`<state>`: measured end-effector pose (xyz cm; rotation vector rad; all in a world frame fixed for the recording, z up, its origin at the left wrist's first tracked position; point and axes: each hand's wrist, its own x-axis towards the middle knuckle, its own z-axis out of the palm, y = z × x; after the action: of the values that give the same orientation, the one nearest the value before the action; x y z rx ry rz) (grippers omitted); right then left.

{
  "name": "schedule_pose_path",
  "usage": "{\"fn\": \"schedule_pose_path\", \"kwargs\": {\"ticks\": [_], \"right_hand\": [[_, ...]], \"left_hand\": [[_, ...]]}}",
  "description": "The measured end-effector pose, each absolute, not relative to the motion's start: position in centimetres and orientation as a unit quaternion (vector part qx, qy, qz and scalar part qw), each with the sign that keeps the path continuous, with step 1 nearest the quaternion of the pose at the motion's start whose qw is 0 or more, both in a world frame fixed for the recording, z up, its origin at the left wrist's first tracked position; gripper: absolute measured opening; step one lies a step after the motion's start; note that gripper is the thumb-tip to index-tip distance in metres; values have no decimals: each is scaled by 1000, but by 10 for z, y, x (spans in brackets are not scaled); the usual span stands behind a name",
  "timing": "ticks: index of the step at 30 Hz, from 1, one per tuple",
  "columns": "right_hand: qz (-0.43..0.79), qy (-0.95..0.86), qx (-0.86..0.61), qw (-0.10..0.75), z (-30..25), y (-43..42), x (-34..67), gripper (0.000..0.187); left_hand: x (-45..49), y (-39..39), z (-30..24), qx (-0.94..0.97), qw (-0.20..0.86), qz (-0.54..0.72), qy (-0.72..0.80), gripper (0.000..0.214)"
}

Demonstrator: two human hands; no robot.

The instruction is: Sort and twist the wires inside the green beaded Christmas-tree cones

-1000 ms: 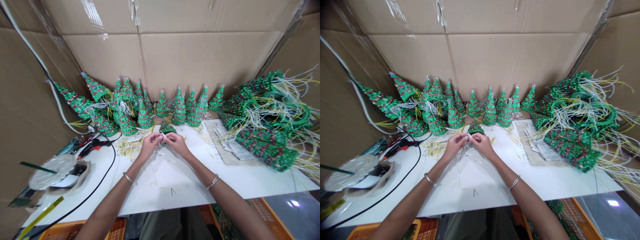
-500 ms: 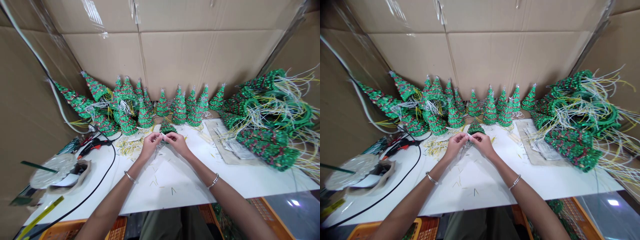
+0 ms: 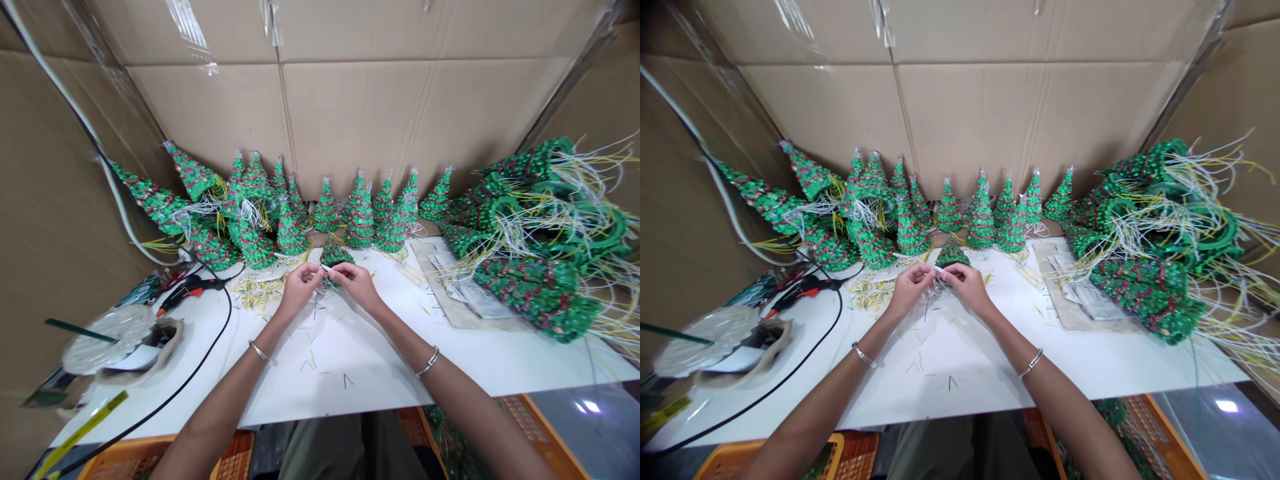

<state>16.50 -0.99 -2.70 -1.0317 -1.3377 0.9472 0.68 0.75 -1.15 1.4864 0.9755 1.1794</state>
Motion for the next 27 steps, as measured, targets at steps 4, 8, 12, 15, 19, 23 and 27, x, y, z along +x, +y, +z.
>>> {"fn": "schedule_pose_path", "kwargs": {"ticks": [4,8,12,15,19,23,27], "right_hand": [[403,-567,-440,568,-25,-10,165,27],[394,-573,-451,559,-24,-11,165,26],[407,-571,-446,557,-24,-11,165,25],[424,-564,-437,557,-25,-10,165,25],[434,-557,-429,563,-26,-10,166,25],[430,-556,-435,562,-26,-9,166,24],[431,-554,-434,565,-26,-9,166,25]], "left_hand": [[10,8,-12,572,529,494,387,34],[11,6,-11,558,540,490,397,32],[11,4,-7,552,540,495,399,32],[11,4,-6,554,541,493,396,33],[8,6,-8,567,539,486,391,31],[7,8,-12,566,527,494,398,31],[9,8,-13,552,543,501,386,33]]}}
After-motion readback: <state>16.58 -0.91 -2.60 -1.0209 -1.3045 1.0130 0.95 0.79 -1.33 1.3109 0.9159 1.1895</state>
